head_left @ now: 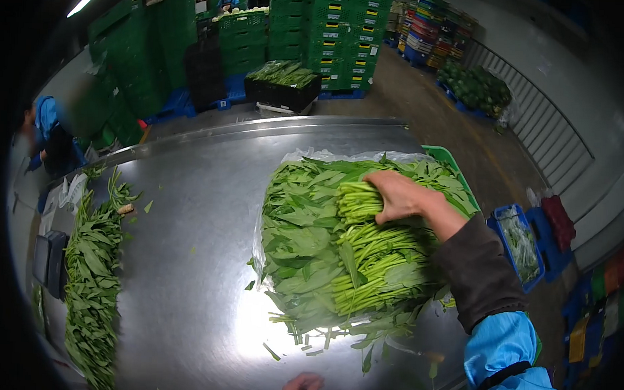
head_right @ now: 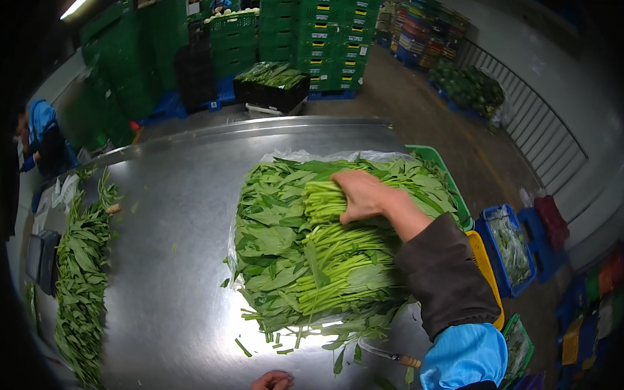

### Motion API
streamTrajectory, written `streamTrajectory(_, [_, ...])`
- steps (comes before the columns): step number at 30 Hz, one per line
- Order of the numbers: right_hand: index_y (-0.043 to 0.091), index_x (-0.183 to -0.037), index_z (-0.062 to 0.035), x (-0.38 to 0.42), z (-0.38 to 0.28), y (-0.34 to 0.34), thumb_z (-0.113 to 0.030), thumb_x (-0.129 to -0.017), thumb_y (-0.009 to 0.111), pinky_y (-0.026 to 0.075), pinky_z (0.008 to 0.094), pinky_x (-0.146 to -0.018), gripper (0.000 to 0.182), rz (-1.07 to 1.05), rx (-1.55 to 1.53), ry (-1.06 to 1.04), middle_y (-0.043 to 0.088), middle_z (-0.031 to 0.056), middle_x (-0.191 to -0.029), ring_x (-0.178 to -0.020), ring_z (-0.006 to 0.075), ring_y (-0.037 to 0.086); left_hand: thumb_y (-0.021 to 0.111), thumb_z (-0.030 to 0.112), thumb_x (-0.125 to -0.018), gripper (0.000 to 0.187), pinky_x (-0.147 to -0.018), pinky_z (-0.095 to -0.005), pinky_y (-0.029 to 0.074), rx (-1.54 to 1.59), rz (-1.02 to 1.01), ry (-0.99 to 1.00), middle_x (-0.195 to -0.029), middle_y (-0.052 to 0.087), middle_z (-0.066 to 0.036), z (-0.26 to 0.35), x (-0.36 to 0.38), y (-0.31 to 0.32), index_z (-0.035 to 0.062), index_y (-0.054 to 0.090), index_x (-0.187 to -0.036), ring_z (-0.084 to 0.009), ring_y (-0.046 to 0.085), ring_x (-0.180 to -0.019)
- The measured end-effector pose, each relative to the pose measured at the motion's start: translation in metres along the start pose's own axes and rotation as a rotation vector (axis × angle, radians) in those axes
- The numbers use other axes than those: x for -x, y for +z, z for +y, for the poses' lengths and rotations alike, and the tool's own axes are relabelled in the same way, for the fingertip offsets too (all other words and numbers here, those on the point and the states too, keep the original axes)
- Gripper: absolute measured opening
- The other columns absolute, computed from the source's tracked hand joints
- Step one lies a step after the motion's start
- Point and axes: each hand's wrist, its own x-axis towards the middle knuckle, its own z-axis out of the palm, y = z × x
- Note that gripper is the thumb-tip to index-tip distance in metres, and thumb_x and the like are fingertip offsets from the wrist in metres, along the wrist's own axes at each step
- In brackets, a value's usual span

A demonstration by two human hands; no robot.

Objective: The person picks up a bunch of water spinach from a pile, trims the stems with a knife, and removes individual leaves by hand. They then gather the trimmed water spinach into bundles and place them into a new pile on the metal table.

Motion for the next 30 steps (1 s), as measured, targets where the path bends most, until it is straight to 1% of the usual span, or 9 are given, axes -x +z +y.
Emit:
streamTrajectory(8, [0.044,-0.129,-0.0007,0.039,0.012,-0.042,-0.020,-0.059,0.073,0.044,0.0378,-0.097,0.078,0.326,-0.288,0.013,0.057,0.0183,-0.117,-0.110,0.0322,0.056,0.063,0.008,-0.090,0.016,-0.070,-0.0219,0.048,-0.122,0.024,0.138,-0.087,0.067,-0.003,0.062,-0.017,0.005,0.0000,0.064,-0.104,-0.0086,0.060,-0.079])
streamTrajectory(9, [0.044,-0.129,-0.0014,0.043,0.012,-0.044,-0.019,-0.059,0.072,0.043,0.0369,-0.097,0.078,0.373,-0.319,0.008,0.057,0.0176,-0.117,-0.111,0.0311,0.056,0.062,0.009,-0.092,0.023,-0.076,-0.0252,0.050,-0.123,-0.027,0.097,-0.098,0.069,-0.007,0.069,-0.023,0.002,-0.0004,0.063,-0.112,-0.0127,0.063,-0.088])
streamTrajectory(11, [0.043,-0.131,-0.0010,0.053,0.012,-0.047,-0.018,-0.059,0.069,0.041,0.0338,-0.099,0.078,0.477,-0.385,-0.029,0.056,0.0161,-0.116,-0.111,0.0283,0.055,0.059,0.000,-0.090,0.014,-0.082,-0.0285,0.052,-0.013,-0.007,0.230,-0.093,0.069,-0.011,0.084,-0.038,0.008,-0.0036,0.062,-0.103,-0.0156,0.066,-0.086])
streamTrajectory(14, [0.044,-0.132,0.0000,0.074,0.022,-0.057,-0.017,-0.059,0.067,0.038,0.0309,-0.101,0.078,0.734,-0.286,-0.065,0.055,0.0146,-0.116,-0.112,0.0261,0.054,0.059,-0.002,-0.089,0.015,-0.082,-0.0292,0.052,-0.082,-0.026,0.302,-0.094,0.069,-0.012,0.104,-0.045,0.010,-0.0033,0.061,-0.104,-0.0171,0.067,-0.088])
streamTrajectory(22, [0.036,-0.141,0.0024,0.165,0.015,-0.093,-0.010,-0.061,0.065,0.033,0.0275,-0.105,0.086,1.050,-0.316,0.023,0.052,0.0103,-0.126,-0.120,0.0195,0.049,0.063,-0.001,-0.086,0.020,-0.086,-0.0295,0.051,-0.150,-0.148,0.300,-0.099,0.068,-0.012,0.099,-0.023,0.026,-0.0028,0.061,-0.106,-0.0183,0.066,-0.095])
streamTrajectory(24, [0.036,-0.142,0.0014,0.190,-0.011,-0.108,-0.008,-0.062,0.065,0.034,0.0289,-0.106,0.085,1.104,-0.386,0.000,0.052,0.0087,-0.129,-0.121,0.0181,0.049,0.070,0.006,-0.082,0.031,-0.087,-0.0299,0.049,-0.265,-0.166,0.515,-0.108,0.066,-0.013,0.107,-0.023,0.038,-0.0006,0.063,-0.111,-0.0197,0.063,-0.100])
streamTrajectory(25, [0.037,-0.142,0.0010,0.201,-0.027,-0.116,-0.007,-0.063,0.066,0.035,0.0295,-0.106,0.084,1.100,-0.345,0.000,0.051,0.0079,-0.130,-0.120,0.0168,0.049,0.074,0.011,-0.079,0.048,-0.097,-0.0339,0.044,-0.361,-0.195,0.533,-0.124,0.059,-0.016,0.115,-0.021,0.043,0.0012,0.057,-0.122,-0.0259,0.056,-0.116])
streamTrajectory(28, [0.037,-0.142,0.0016,0.221,-0.091,-0.133,-0.007,-0.063,0.066,0.035,0.0288,-0.105,0.084,1.063,-0.390,-0.048,0.051,0.0096,-0.130,-0.121,0.0176,0.049,0.073,0.018,-0.080,0.069,-0.110,-0.0386,0.031,-0.400,-0.332,0.693,-0.144,0.040,-0.021,0.142,-0.030,0.077,-0.0014,0.040,-0.138,-0.0325,0.037,-0.135])
streamTrajectory(30, [0.037,-0.140,0.0049,0.227,-0.131,-0.137,-0.008,-0.061,0.066,0.037,0.0275,-0.102,0.086,1.014,-0.273,-0.080,0.053,0.0116,-0.124,-0.116,0.0196,0.052,0.071,0.023,-0.081,0.080,-0.112,-0.0395,0.026,-0.347,-0.399,0.759,-0.149,0.031,-0.023,0.161,-0.032,0.103,-0.0038,0.029,-0.144,-0.0347,0.031,-0.139])
